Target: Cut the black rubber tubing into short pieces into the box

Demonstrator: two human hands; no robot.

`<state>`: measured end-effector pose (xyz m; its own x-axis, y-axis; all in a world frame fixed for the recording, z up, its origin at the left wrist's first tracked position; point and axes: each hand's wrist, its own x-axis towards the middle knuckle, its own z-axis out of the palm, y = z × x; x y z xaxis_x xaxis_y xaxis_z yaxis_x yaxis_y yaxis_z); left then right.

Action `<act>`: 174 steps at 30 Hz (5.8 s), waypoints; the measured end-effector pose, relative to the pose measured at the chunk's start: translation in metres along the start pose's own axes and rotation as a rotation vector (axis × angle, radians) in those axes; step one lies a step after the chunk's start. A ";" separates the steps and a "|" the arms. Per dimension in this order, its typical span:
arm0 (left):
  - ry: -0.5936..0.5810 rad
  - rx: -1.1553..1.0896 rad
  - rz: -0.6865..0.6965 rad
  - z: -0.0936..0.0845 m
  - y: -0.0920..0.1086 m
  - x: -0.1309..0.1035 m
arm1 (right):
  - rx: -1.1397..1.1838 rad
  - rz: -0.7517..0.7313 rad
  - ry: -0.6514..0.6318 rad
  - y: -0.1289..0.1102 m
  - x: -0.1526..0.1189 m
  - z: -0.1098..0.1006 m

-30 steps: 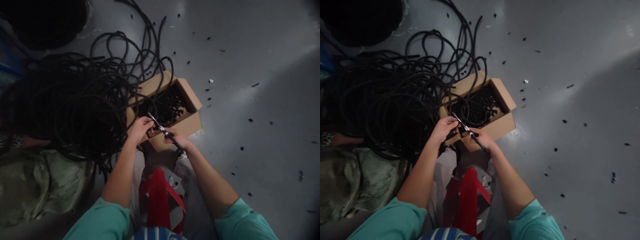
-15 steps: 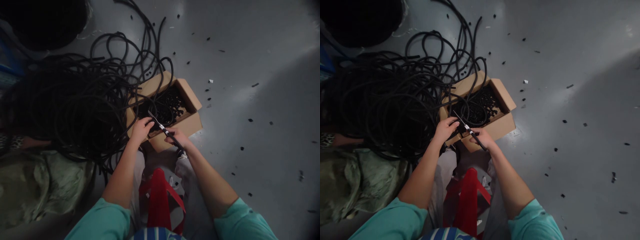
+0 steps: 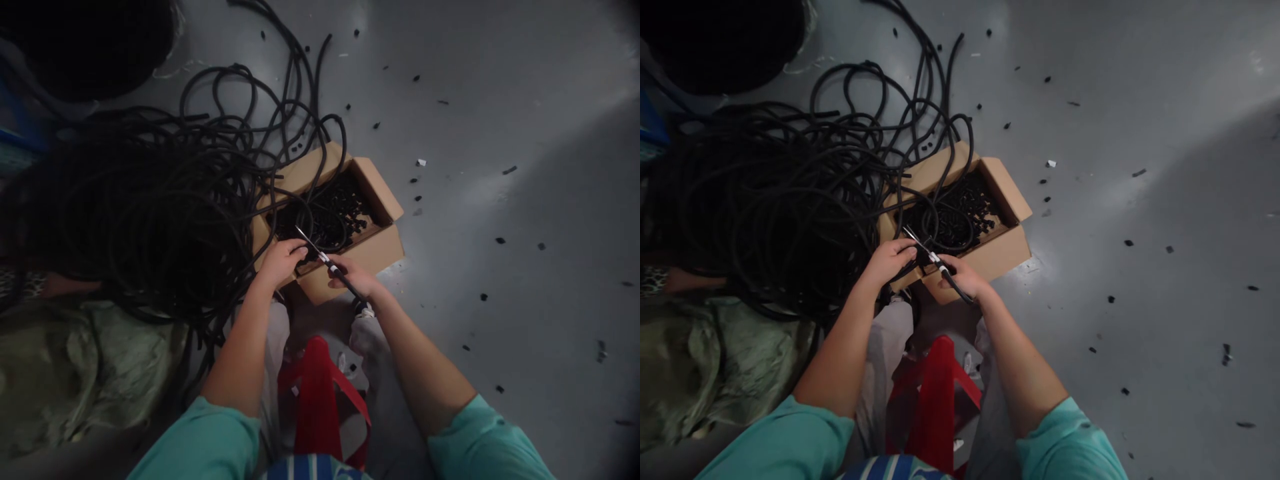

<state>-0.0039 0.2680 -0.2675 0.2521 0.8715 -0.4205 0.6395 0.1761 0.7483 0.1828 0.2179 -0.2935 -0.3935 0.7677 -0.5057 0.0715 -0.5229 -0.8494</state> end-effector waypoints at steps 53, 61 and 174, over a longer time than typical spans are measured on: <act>-0.055 -0.600 -0.258 0.012 0.014 0.003 | 0.184 0.139 -0.026 -0.009 -0.001 0.003; -0.059 -0.605 -0.173 0.016 0.006 0.004 | 0.210 0.188 0.069 -0.009 -0.001 0.007; 0.060 -0.838 -0.165 0.014 0.005 0.005 | 0.142 0.096 0.033 -0.003 0.000 -0.007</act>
<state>0.0110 0.2666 -0.2734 0.1491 0.8234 -0.5475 -0.0893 0.5627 0.8218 0.1888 0.2220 -0.2926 -0.3606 0.7222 -0.5903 -0.0233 -0.6396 -0.7683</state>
